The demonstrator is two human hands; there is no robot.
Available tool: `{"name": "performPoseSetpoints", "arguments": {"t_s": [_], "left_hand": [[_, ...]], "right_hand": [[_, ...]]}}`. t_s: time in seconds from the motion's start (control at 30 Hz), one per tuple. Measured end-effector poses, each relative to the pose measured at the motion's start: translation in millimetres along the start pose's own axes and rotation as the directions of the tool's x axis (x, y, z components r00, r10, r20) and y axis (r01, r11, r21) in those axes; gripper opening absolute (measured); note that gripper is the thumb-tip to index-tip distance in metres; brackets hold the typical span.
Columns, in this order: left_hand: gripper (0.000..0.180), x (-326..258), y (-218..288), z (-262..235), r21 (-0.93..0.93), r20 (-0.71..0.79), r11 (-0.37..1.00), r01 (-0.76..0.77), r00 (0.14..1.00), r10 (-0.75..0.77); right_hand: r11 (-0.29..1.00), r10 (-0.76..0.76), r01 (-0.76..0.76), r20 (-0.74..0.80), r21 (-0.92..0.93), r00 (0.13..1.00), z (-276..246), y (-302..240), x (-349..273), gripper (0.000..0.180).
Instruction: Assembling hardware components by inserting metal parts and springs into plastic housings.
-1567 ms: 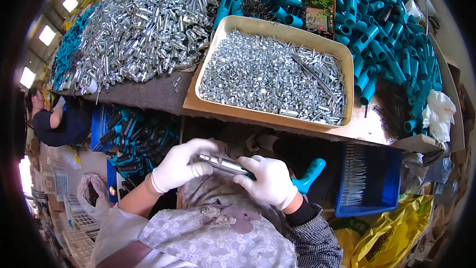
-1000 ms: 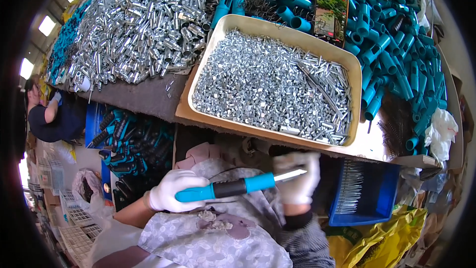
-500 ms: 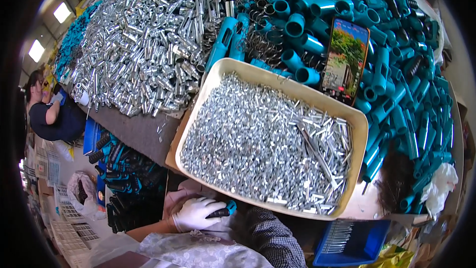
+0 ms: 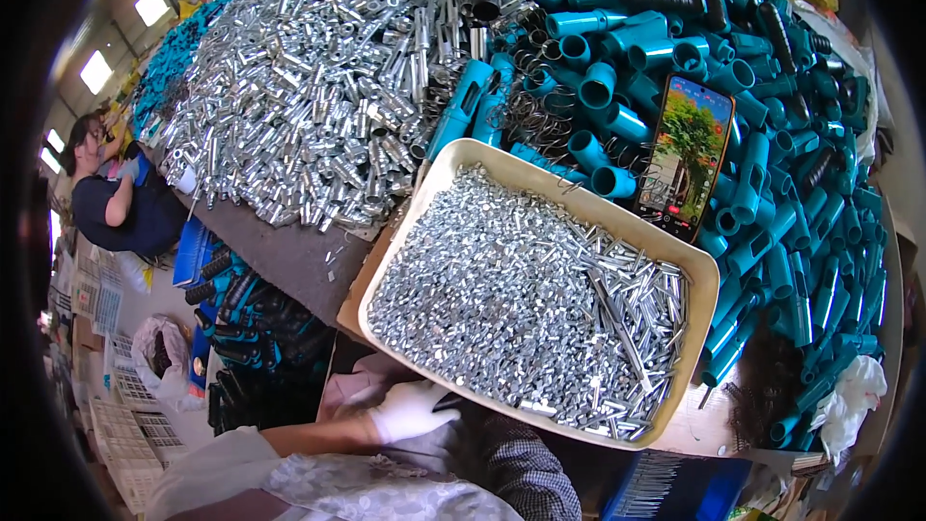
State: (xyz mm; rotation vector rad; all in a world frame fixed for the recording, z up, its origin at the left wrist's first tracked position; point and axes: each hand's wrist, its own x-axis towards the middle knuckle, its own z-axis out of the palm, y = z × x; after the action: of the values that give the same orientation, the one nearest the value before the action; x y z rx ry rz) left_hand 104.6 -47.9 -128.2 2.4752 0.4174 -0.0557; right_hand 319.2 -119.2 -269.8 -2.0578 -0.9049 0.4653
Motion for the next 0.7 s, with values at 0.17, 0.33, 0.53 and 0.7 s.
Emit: {"name": "performPoseSetpoints", "arguments": {"t_s": [0.17,0.33,0.53,0.7], "left_hand": [[0.065,8.3,8.9,20.7,-0.083,0.211,0.989,0.122,0.972,-0.102],[0.048,18.7,-6.4,45.2,-0.038,0.186,0.979,0.202,0.964,-0.192],[0.043,18.5,-2.6,36.9,-0.097,0.168,0.973,0.208,0.967,-0.19],[0.034,22.2,-12.9,59.6,-0.118,0.226,0.936,0.333,0.926,-0.301]], "right_hand": [[0.998,0.02,-0.017,0.048,-0.057,0.999,3.4,-28.8,-39.0,0.04],[0.893,0.084,0.013,0.195,-0.449,0.977,21.8,-55.8,-81.2,0.052],[0.903,0.23,-0.138,0.185,-0.407,0.955,19.7,-64.4,-74.3,0.036],[0.929,0.061,-0.026,0.084,-0.368,0.995,25.9,-68.0,-84.5,0.052]]}}
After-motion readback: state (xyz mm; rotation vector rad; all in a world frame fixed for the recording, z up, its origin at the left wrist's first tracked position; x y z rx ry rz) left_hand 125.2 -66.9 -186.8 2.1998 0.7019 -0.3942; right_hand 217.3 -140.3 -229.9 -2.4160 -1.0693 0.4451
